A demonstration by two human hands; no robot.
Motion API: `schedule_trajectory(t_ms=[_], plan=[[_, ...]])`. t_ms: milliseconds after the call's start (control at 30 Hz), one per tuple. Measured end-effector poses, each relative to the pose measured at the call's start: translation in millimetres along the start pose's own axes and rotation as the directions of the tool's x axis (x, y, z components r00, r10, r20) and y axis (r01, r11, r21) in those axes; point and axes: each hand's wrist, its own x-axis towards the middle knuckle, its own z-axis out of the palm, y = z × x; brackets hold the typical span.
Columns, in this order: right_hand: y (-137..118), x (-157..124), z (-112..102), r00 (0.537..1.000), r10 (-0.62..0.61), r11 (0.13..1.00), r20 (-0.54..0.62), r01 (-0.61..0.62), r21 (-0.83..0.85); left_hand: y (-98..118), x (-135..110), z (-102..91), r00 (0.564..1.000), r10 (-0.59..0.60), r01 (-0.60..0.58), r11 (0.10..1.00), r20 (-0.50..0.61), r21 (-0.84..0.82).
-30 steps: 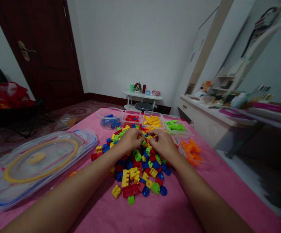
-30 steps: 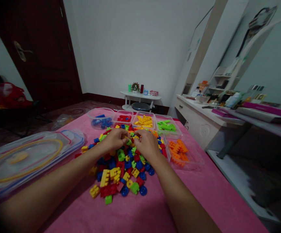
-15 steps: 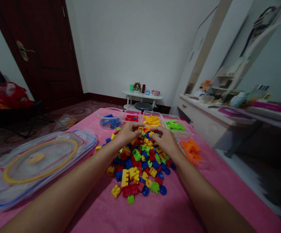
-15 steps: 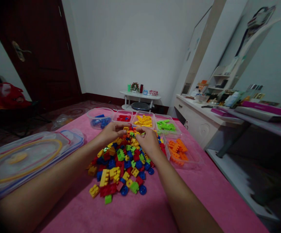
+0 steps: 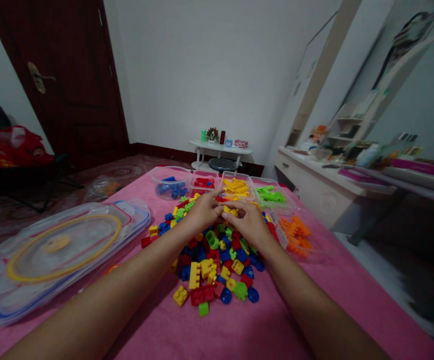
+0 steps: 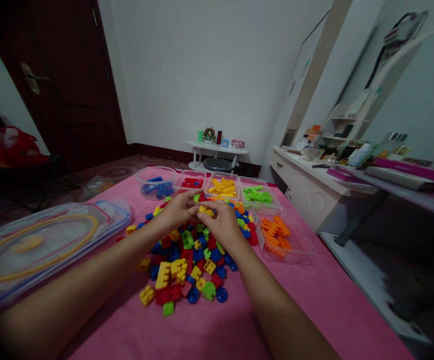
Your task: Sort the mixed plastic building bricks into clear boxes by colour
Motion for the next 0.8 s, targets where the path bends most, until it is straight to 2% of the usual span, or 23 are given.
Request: schedule_trajectory(t_ms=[133, 300, 367, 433, 533, 600, 633, 733, 800], plan=[[3.1, 8.3, -9.1, 0.993, 0.094, 0.995, -0.068, -0.095, -0.012, 0.1, 4.5, -7.9, 0.997, -0.066, 0.062, 0.993, -0.031, -0.102], [23.6, 48.2, -27.0, 0.961, 0.271, 0.951, 0.048, -0.260, -0.167, -6.8, 9.8, -17.1, 0.997, -0.041, 0.040, 0.999, -0.065, -0.005], [32.0, 70.4, -33.1, 0.942, 0.333, 0.921, 0.047, -0.314, -0.232, -10.0, 10.4, -17.9, 0.997, -0.022, 0.027, 0.998, -0.071, 0.057], [38.6, 91.1, -38.4, 0.929, 0.370, 0.899, -0.011, -0.361, -0.247, -11.9, 10.1, -18.1, 0.996, 0.006, 0.005, 0.992, -0.087, 0.125], [44.2, 109.8, -43.2, 0.941, 0.281, 0.911, -0.189, -0.323, -0.256, -10.7, 8.5, -19.1, 0.993, 0.059, -0.035, 0.975, -0.100, 0.221], [45.1, 109.7, -41.9, 0.946, 0.185, 0.916, -0.265, -0.264, -0.303, -7.2, 6.7, -20.1, 0.992, 0.081, -0.049, 0.956, -0.101, 0.288], [45.1, 105.8, -39.6, 0.953, 0.156, 0.911, -0.258, -0.239, -0.335, -5.3, 5.7, -20.5, 0.992, 0.086, -0.051, 0.947, -0.096, 0.318], [44.1, 84.0, -26.8, 0.980, 0.173, 0.870, -0.103, -0.201, -0.450, -1.1, 3.2, -20.9, 0.993, 0.096, -0.063, 0.921, -0.067, 0.384], [43.8, 67.7, -16.4, 0.974, 0.225, 0.820, -0.023, -0.201, -0.536, -1.5, 2.4, -20.0, 0.993, 0.110, -0.081, 0.906, -0.046, 0.415]])
